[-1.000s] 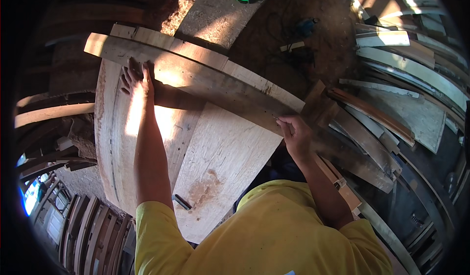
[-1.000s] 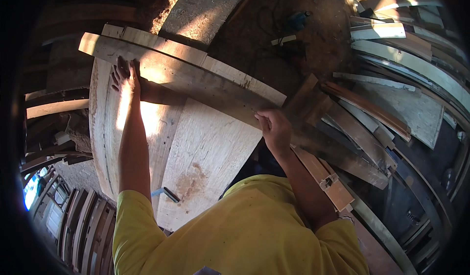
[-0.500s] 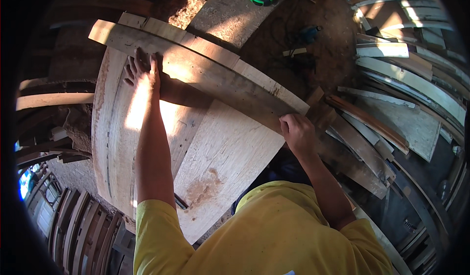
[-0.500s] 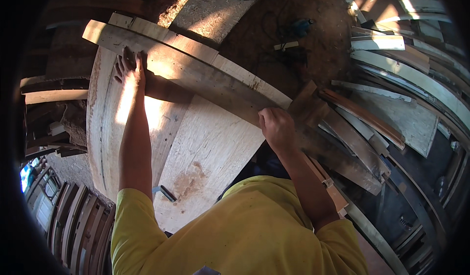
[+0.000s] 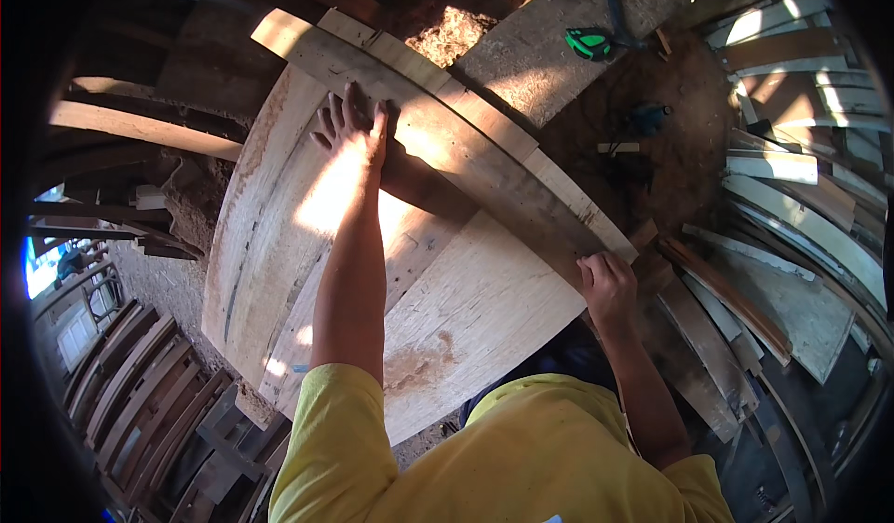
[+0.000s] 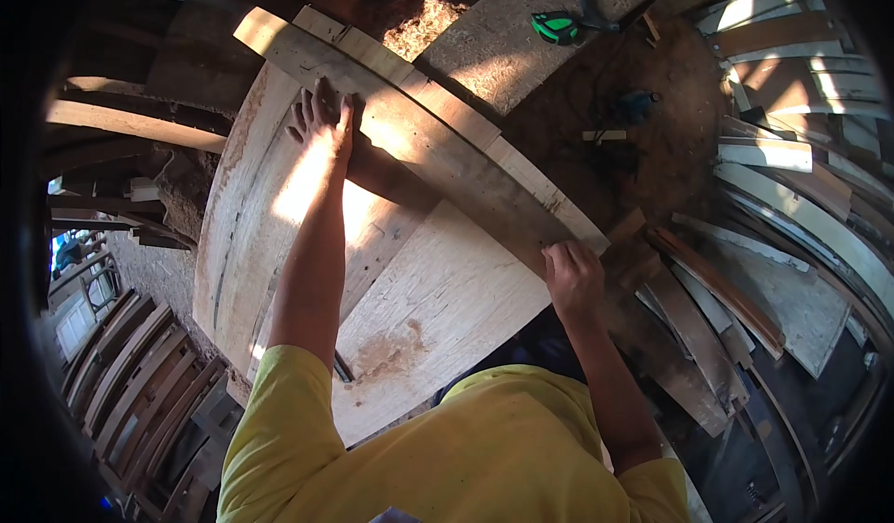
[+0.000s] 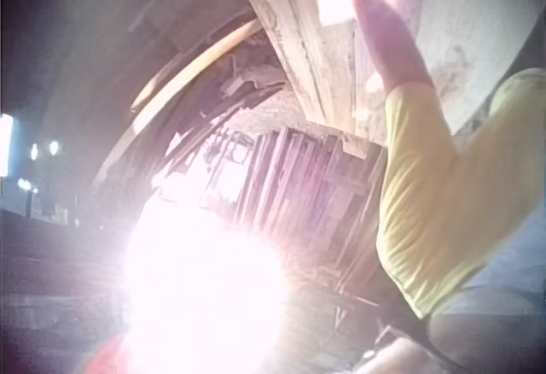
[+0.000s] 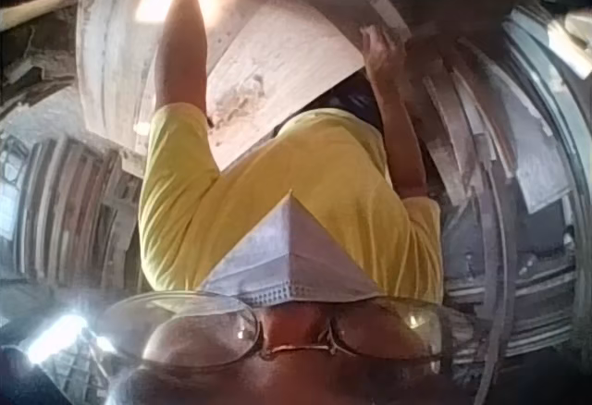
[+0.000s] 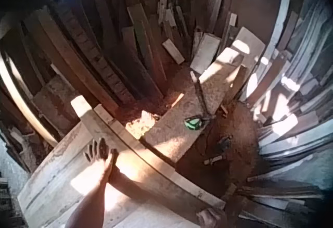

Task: The person measures a large wooden panel and a separate wooden board using a tape measure and an L-square, then marks lines on the panel with a pencil.

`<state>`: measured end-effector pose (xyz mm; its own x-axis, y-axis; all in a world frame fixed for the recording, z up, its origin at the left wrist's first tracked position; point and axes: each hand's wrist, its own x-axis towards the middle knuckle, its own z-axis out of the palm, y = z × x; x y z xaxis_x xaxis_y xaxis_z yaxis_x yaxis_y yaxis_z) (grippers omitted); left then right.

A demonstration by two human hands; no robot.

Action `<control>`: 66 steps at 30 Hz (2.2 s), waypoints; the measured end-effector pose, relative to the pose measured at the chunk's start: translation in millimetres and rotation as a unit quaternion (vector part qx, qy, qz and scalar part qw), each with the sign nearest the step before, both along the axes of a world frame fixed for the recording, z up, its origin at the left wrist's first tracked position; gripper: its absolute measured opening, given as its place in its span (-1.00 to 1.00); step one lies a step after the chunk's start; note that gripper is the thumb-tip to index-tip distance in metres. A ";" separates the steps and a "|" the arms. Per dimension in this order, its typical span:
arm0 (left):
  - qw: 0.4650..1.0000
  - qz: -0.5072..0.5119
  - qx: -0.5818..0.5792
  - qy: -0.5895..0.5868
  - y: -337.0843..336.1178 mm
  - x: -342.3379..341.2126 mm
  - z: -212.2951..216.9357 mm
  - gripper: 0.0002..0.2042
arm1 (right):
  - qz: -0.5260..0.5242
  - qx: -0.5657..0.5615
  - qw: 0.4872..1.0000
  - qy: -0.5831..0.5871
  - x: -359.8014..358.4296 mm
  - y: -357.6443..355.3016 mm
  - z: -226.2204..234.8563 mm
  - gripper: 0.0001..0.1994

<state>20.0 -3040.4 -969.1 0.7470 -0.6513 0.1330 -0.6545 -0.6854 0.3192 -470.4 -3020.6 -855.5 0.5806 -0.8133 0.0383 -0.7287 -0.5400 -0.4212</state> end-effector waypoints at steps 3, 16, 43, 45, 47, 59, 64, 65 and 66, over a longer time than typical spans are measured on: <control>0.999 -0.021 -0.015 -0.019 3.2 3.5 -12.5 -0.11 | -0.004 0.051 0.999 0.003 -5.2 0.0 4.2 -0.81; 0.998 -0.035 0.014 -0.042 4.0 6.2 -17.0 -0.17 | -0.207 0.214 0.954 0.022 -135.9 15.8 -4.7 -0.50; 0.876 -0.207 0.288 -0.326 34.3 61.5 -67.9 -0.27 | -0.157 0.292 0.942 0.059 -139.6 -5.5 -10.5 -0.48; 0.934 -0.220 0.210 -0.187 45.6 106.8 -93.6 -0.31 | -0.152 0.221 0.963 0.037 -143.6 0.8 -28.5 -0.47; 0.951 -0.223 0.187 -0.106 47.8 134.4 -115.9 -0.34 | -0.160 0.222 0.962 0.018 -143.7 -3.2 -23.2 -0.51; 0.953 -0.110 -0.004 0.282 30.1 92.8 -80.9 -0.26 | -0.184 0.146 0.962 -0.136 -126.2 -34.2 -33.8 -0.40; 0.992 -0.124 0.007 0.009 19.5 60.1 -65.2 -0.14 | -0.176 0.173 0.962 -0.117 -88.2 -33.2 -47.6 -0.74; 0.991 -0.131 -0.011 -0.035 16.4 50.5 -57.1 -0.13 | -0.168 0.132 0.968 -0.129 -86.6 -31.5 -49.2 -0.77; 0.994 -0.111 0.005 -0.023 11.5 37.3 -48.9 -0.12 | -0.157 0.123 0.972 -0.125 -87.2 -31.3 -49.0 -0.77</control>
